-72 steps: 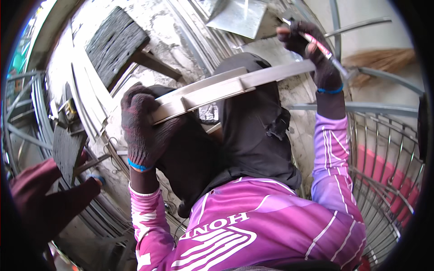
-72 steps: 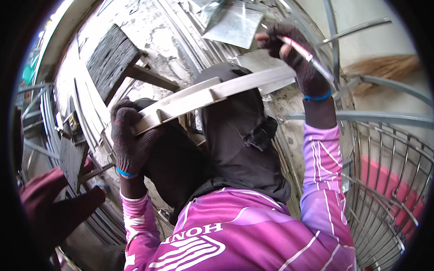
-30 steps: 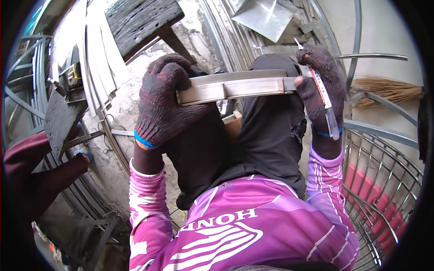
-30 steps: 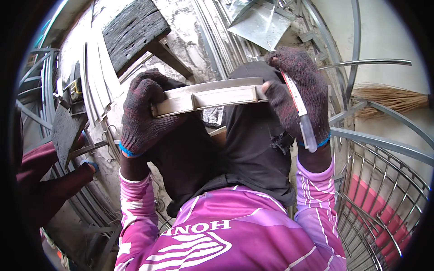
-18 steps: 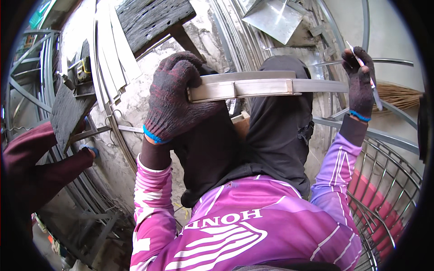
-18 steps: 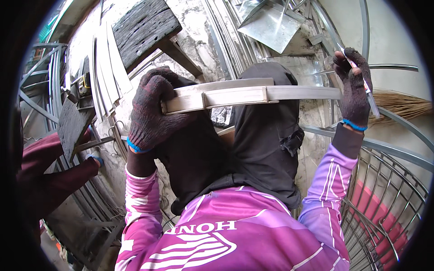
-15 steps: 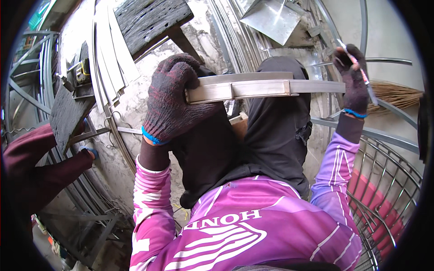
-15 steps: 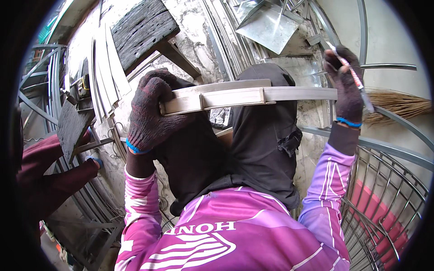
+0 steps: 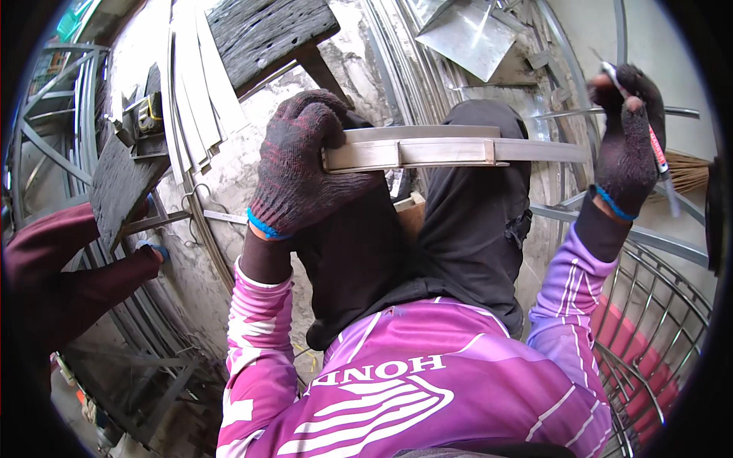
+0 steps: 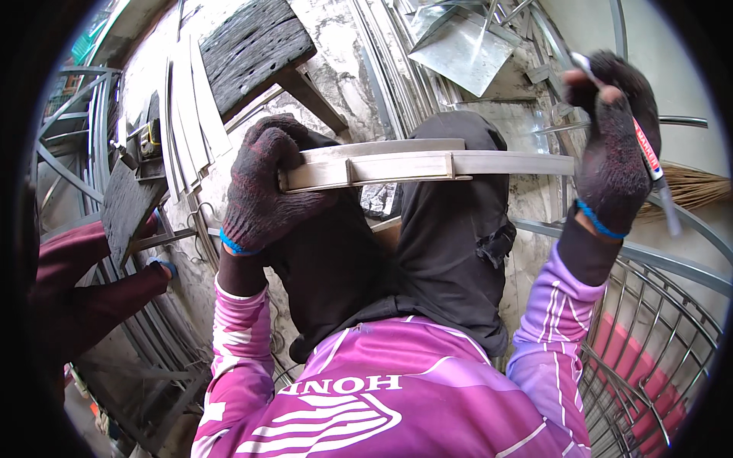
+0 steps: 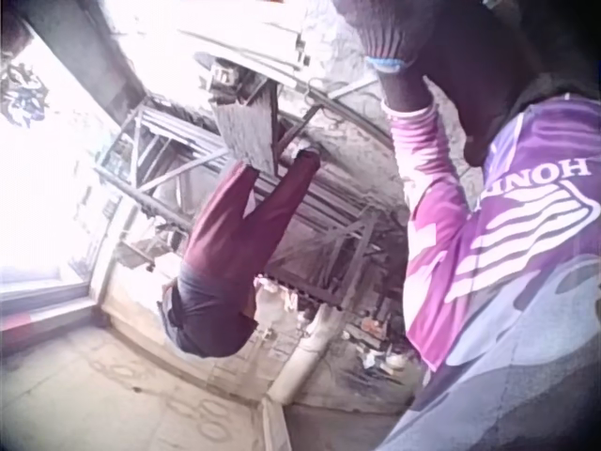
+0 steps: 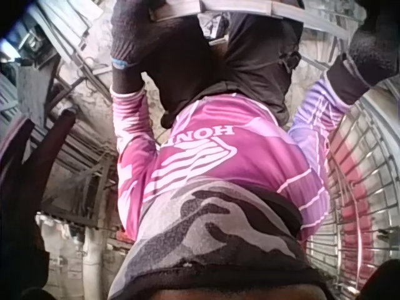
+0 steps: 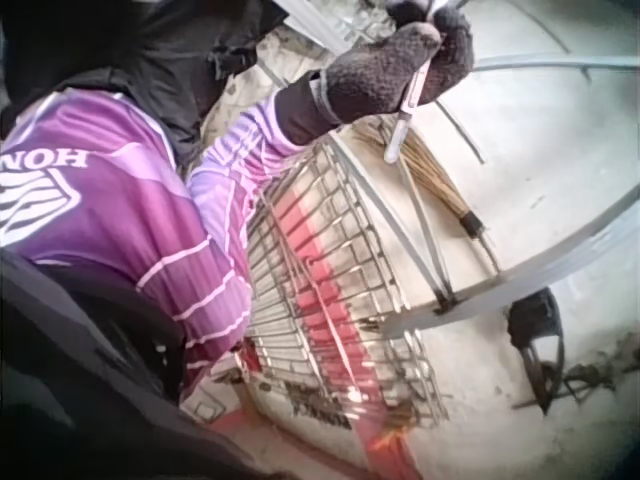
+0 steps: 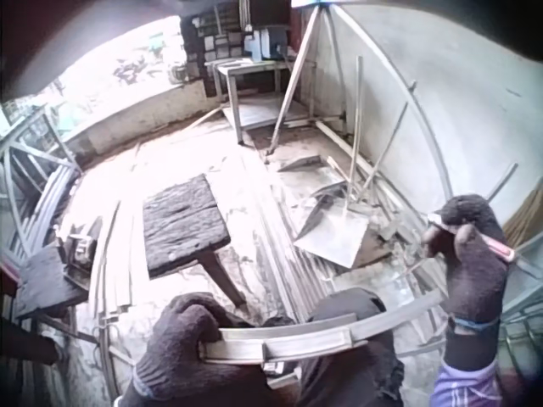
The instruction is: Marking and organizing metal strips in a workshop environment.
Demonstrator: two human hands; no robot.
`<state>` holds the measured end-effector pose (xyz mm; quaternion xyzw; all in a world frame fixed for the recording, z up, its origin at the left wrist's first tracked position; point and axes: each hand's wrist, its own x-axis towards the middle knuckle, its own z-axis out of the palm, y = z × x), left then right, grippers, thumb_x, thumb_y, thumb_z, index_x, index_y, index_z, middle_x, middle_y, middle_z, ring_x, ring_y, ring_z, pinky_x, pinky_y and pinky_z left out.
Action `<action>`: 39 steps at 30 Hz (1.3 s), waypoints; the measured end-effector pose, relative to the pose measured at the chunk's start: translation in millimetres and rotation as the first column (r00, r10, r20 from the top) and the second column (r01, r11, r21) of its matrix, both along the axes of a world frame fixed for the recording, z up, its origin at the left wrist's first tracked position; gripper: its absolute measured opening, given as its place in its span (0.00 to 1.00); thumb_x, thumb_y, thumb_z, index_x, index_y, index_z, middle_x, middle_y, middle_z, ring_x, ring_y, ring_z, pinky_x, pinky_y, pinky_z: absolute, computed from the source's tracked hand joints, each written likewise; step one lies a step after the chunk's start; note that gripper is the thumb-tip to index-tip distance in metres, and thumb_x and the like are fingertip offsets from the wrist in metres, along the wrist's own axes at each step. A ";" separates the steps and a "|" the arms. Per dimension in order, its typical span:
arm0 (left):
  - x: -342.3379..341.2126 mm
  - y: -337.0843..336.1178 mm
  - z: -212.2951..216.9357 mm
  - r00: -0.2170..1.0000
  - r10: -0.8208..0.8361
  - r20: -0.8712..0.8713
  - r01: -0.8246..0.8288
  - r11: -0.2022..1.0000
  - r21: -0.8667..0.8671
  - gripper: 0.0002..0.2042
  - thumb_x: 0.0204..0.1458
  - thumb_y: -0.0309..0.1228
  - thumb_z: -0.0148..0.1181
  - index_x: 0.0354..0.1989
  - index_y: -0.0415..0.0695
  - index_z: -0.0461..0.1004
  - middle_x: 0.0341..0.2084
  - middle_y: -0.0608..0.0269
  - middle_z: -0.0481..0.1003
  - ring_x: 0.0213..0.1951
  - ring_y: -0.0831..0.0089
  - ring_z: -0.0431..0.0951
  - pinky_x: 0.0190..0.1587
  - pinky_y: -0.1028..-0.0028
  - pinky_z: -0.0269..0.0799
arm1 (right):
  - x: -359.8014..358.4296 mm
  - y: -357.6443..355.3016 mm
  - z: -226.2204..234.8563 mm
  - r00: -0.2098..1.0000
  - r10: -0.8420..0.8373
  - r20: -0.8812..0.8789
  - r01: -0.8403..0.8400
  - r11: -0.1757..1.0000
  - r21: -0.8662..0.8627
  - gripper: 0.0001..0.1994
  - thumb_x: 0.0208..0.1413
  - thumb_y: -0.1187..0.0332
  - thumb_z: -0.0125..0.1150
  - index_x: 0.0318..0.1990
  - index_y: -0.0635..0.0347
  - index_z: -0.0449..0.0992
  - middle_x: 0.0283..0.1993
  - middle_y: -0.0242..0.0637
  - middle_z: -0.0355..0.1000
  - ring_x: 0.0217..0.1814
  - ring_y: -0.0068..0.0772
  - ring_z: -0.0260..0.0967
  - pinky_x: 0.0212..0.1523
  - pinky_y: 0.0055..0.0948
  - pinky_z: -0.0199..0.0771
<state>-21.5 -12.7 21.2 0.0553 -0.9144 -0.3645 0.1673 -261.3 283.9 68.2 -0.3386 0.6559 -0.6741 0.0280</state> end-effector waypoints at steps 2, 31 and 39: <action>-1.2 0.3 -0.4 1.000 -0.014 -0.017 0.013 0.999 -0.033 0.24 0.33 0.31 0.81 0.28 0.42 0.66 0.39 0.53 0.74 0.43 0.59 0.75 0.45 0.65 0.74 | 28.0 -30.4 8.2 0.943 0.280 0.181 -0.279 0.960 -0.032 0.19 0.65 0.65 0.58 0.57 0.69 0.72 0.53 0.46 0.75 0.50 0.34 0.76 0.58 0.32 0.73; 1.5 2.0 -5.7 0.997 0.068 -0.021 -0.067 0.997 0.047 0.23 0.27 0.36 0.79 0.28 0.44 0.70 0.40 0.52 0.76 0.44 0.51 0.75 0.46 0.60 0.70 | 87.5 -136.5 -34.7 0.711 0.694 0.114 -0.703 0.702 0.110 0.15 0.50 0.72 0.67 0.45 0.63 0.74 0.39 0.37 0.74 0.42 0.28 0.72 0.45 0.31 0.74; 1.2 -2.8 -9.8 0.998 0.026 -0.057 -0.026 1.000 -0.003 0.24 0.28 0.37 0.79 0.32 0.43 0.72 0.41 0.53 0.75 0.44 0.51 0.75 0.47 0.60 0.70 | 86.5 -143.6 -37.3 0.639 0.746 0.191 -0.763 0.645 0.036 0.13 0.49 0.77 0.67 0.43 0.65 0.75 0.41 0.35 0.73 0.42 0.21 0.69 0.44 0.25 0.72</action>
